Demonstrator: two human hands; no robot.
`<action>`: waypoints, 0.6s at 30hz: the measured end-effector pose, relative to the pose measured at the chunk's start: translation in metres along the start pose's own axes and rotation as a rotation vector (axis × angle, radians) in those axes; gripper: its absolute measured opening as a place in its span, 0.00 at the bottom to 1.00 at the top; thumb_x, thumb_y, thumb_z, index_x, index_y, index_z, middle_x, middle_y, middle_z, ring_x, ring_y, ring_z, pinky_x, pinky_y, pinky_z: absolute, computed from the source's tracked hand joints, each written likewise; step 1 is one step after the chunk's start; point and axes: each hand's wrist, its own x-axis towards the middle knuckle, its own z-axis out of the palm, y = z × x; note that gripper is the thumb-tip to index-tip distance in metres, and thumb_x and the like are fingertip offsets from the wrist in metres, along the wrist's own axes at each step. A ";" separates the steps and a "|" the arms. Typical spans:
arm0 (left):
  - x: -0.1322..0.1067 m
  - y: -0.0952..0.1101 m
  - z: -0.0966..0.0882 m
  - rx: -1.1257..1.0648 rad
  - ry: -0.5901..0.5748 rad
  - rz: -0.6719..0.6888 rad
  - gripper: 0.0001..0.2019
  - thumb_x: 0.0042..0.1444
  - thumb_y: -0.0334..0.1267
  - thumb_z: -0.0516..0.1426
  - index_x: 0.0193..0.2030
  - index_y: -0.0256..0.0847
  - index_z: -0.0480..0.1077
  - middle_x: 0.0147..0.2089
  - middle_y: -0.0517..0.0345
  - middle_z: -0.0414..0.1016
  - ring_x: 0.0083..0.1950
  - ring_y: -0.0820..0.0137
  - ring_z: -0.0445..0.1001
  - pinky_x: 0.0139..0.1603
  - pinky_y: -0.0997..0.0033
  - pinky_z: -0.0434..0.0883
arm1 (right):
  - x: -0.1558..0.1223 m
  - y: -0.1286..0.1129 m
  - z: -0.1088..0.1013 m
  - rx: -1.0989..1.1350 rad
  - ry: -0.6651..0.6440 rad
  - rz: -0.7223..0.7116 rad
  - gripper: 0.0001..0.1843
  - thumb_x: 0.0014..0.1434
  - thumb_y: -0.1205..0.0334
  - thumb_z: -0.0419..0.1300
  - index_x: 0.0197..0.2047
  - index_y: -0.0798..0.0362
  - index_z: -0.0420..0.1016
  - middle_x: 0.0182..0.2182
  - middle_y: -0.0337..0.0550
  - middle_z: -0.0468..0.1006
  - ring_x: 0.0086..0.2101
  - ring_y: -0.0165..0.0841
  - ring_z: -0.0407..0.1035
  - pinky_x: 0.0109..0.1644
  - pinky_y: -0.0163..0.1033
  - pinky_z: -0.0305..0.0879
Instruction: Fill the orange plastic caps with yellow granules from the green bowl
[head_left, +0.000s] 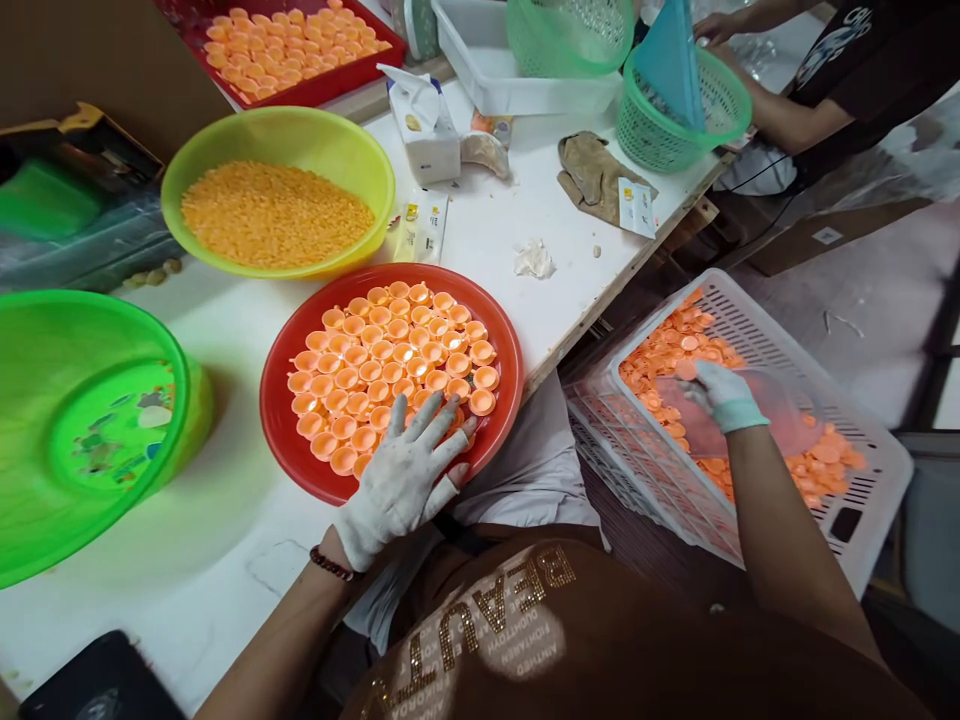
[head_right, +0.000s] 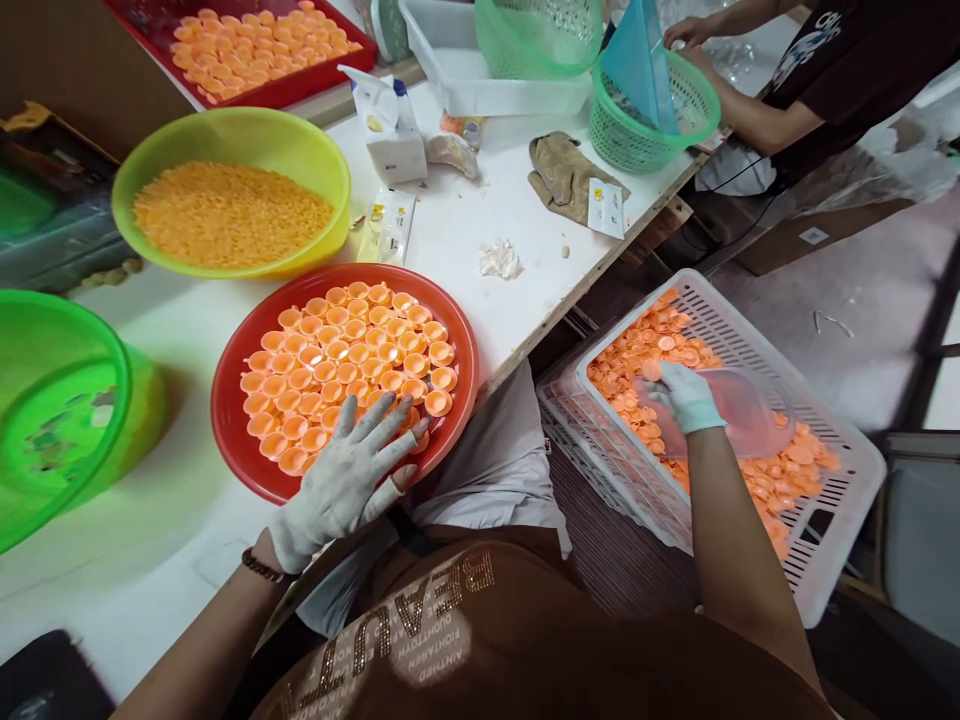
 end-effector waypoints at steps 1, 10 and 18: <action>0.000 0.002 0.000 -0.013 -0.005 -0.002 0.23 0.69 0.44 0.51 0.68 0.42 0.68 0.72 0.41 0.66 0.75 0.42 0.57 0.73 0.24 0.45 | -0.005 -0.010 0.003 0.128 -0.064 0.041 0.16 0.69 0.61 0.52 0.41 0.58 0.80 0.35 0.60 0.82 0.28 0.35 0.76 0.34 0.42 0.72; -0.012 0.014 0.006 -0.043 0.047 -0.058 0.25 0.68 0.45 0.52 0.69 0.39 0.66 0.72 0.40 0.65 0.75 0.43 0.58 0.73 0.27 0.50 | -0.148 -0.139 0.121 0.229 -0.827 -0.717 0.12 0.67 0.54 0.61 0.40 0.54 0.79 0.39 0.45 0.83 0.38 0.32 0.76 0.47 0.37 0.70; -0.020 0.016 0.009 -0.050 0.136 -0.038 0.21 0.67 0.42 0.52 0.63 0.36 0.70 0.69 0.40 0.69 0.73 0.48 0.64 0.74 0.35 0.56 | -0.162 -0.171 0.139 -0.714 -0.525 -1.123 0.19 0.75 0.52 0.49 0.49 0.48 0.80 0.49 0.48 0.77 0.41 0.35 0.71 0.38 0.37 0.59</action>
